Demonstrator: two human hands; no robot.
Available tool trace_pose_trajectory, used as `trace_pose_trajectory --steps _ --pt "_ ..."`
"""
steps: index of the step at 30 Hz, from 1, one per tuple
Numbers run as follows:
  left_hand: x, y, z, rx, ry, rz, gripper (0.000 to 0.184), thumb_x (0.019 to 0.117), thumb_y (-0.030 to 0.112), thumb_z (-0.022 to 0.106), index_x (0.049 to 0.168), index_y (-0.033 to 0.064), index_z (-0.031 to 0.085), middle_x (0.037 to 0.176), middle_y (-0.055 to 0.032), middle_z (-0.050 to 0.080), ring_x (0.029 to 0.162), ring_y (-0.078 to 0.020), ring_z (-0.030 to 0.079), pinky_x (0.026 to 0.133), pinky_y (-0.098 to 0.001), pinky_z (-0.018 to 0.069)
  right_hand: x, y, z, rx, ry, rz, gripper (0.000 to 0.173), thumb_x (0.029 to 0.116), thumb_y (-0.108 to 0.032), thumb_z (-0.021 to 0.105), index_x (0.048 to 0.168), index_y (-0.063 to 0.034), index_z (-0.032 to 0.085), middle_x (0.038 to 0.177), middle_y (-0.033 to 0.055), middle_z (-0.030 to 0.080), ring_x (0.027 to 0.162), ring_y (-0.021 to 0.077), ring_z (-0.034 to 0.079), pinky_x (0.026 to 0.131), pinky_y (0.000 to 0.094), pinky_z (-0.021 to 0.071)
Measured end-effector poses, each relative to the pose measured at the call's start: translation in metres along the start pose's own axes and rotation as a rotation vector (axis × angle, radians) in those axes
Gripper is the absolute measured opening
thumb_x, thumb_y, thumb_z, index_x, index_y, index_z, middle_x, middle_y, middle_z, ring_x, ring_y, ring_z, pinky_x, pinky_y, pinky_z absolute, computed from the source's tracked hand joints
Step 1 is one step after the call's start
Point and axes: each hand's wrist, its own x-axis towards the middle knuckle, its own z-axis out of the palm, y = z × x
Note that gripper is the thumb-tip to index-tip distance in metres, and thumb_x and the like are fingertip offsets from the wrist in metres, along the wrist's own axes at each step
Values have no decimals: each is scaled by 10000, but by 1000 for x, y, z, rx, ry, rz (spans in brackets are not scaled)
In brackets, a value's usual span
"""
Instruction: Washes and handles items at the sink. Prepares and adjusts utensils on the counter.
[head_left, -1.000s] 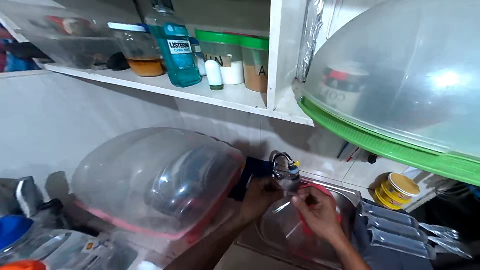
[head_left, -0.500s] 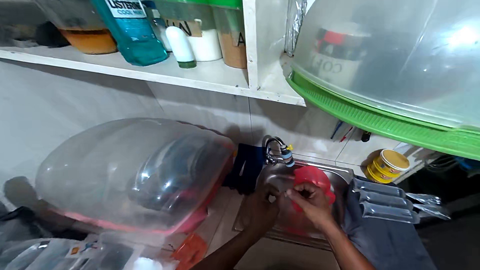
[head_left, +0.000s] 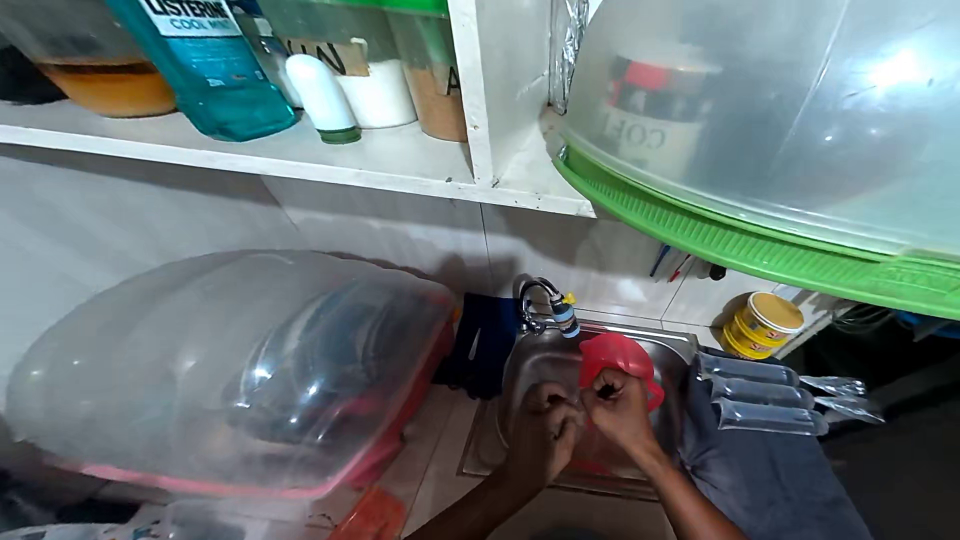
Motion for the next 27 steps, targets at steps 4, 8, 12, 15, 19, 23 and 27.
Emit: trace_pose_trajectory --steps 4,8,12,15,19,23,27 --pt "3 -6 1 273 -70 150 234 943 230 628 1089 311 793 1394 98 620 1214 -116 594 1007 -328 521 11 5 -6 -169 -126 -40 261 766 -360 785 688 -274 552 633 -133 532 558 27 531 486 297 480" --pt "17 -6 -6 294 -164 86 302 1004 231 542 1209 277 760 1345 149 655 1188 -40 615 1015 -271 515 14 5 -16 -245 -493 27 267 739 -389 816 869 -265 618 737 -96 614 639 75 607 576 364 560" --pt "31 1 -21 70 -212 -9 241 980 193 590 1106 247 789 1248 115 701 1120 -29 661 960 -258 581 13 1 -19 -142 -554 77 409 687 -323 865 971 -236 583 749 -48 595 629 119 595 553 380 546" --pt "37 2 -32 -47 -246 -51 265 952 137 601 1091 259 791 1199 113 710 962 -21 688 803 -242 614 18 -4 -27 -71 -535 126 403 711 -322 855 988 -242 573 741 -50 582 611 115 580 539 357 528" --pt "42 9 -41 -152 -334 -132 275 940 103 626 1103 252 789 1198 96 707 896 -48 692 752 -252 619 25 1 -30 115 -479 157 373 730 -276 860 972 -218 583 753 -34 598 635 122 593 550 343 525" --pt "50 19 -54 -288 -404 -193 255 925 69 664 1091 215 793 1168 54 717 884 -105 699 761 -290 626 22 5 -29 351 -421 129 368 750 -183 870 984 -173 586 783 0 619 675 141 617 590 332 547" --pt "59 19 -88 -211 -342 -155 201 904 95 700 1070 172 783 1153 33 725 907 -115 709 771 -304 632 14 41 -71 361 -95 -49 243 866 -232 826 1030 -175 657 846 -14 675 731 153 664 631 356 609"
